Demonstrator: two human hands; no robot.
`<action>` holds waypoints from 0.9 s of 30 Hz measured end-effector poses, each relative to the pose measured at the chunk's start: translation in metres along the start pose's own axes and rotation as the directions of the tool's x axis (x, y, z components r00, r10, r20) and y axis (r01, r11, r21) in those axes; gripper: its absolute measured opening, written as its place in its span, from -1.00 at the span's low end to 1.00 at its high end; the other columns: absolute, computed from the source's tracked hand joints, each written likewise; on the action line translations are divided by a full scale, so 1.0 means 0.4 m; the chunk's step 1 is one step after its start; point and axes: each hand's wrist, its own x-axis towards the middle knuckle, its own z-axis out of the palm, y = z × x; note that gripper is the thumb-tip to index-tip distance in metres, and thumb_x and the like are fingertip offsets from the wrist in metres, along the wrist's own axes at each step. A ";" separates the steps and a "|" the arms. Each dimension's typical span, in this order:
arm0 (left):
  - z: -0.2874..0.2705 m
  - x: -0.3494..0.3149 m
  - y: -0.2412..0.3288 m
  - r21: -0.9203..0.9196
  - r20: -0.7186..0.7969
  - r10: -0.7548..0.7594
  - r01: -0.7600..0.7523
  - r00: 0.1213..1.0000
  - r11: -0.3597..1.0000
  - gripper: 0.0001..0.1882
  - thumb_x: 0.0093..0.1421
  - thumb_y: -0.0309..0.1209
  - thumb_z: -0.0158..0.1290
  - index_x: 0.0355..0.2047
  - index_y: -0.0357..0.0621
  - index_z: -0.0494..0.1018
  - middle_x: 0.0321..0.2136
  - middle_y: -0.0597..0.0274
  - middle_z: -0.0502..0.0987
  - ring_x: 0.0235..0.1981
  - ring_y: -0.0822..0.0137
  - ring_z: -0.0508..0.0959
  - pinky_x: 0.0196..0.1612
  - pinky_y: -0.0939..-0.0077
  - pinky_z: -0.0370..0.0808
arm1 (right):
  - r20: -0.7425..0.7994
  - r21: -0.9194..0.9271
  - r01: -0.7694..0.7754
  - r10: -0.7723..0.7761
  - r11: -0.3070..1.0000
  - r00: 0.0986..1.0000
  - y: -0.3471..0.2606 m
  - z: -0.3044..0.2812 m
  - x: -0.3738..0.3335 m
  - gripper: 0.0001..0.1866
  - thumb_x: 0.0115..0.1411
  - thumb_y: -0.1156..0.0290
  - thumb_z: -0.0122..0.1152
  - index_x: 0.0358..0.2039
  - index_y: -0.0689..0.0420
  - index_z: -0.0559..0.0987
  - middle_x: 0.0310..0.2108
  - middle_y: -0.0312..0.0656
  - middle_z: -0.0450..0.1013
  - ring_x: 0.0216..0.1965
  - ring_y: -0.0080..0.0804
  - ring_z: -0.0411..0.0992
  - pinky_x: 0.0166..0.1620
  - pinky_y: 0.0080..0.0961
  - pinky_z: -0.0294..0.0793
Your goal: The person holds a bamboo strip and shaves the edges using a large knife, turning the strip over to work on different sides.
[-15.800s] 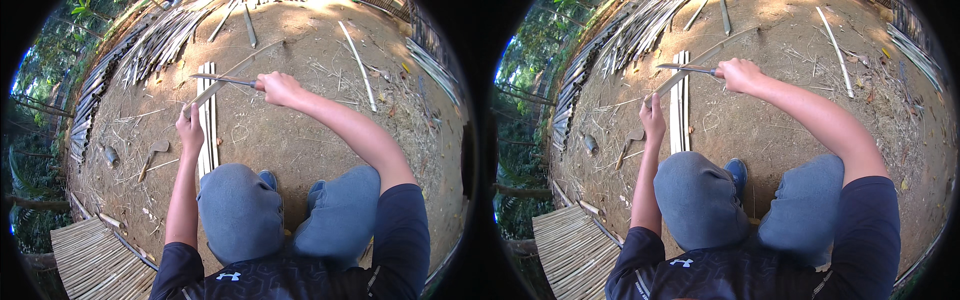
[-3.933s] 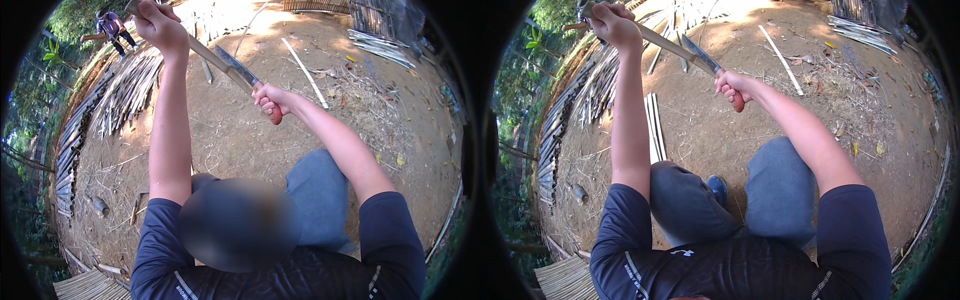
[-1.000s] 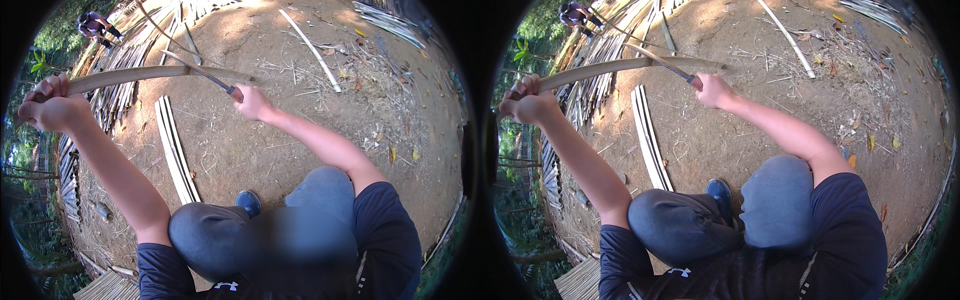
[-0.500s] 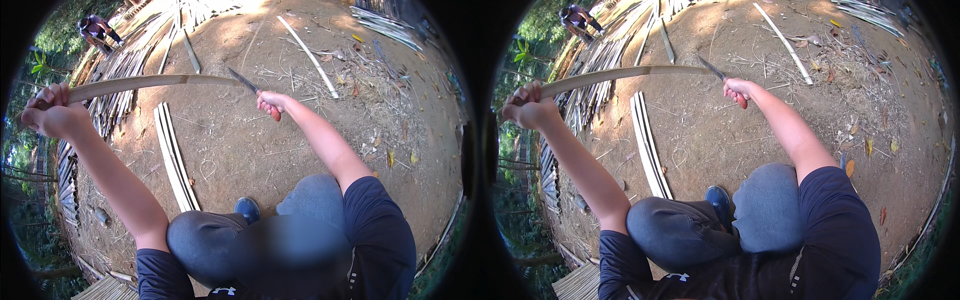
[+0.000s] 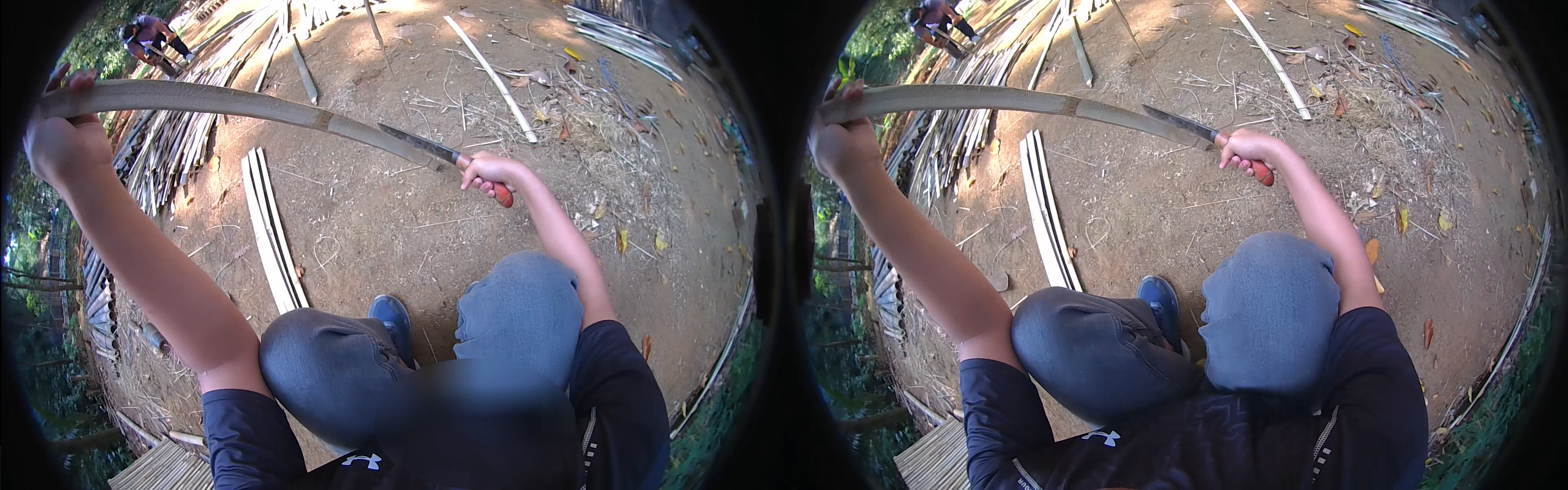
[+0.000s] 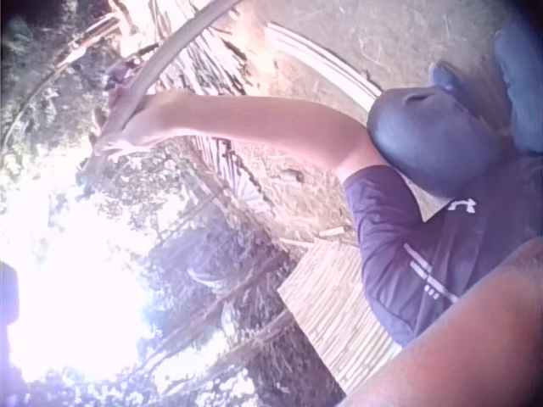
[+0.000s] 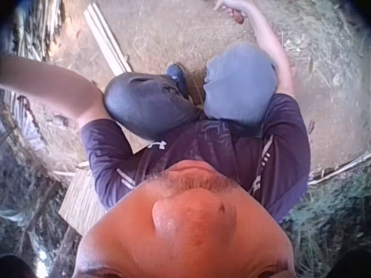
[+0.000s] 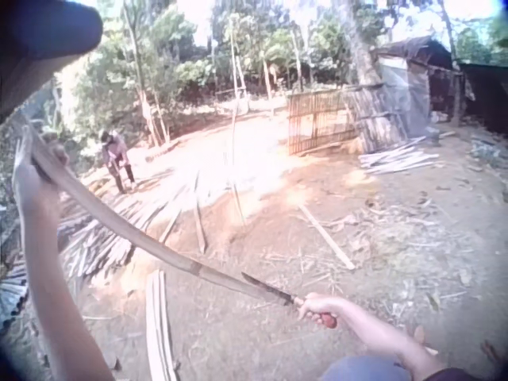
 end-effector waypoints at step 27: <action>0.215 -0.350 -0.235 -0.092 -0.131 -0.230 0.219 0.964 0.971 -0.64 0.47 0.03 -0.33 -0.30 0.04 0.06 -0.64 0.43 0.13 -0.74 0.53 0.07 -0.70 0.53 0.03 | -0.338 -0.473 0.394 -0.575 0.788 0.745 0.068 0.207 0.048 -0.70 0.08 0.32 0.22 -0.23 0.25 0.51 -0.49 -0.09 0.53 -0.45 -0.22 0.55 -0.35 -0.33 0.50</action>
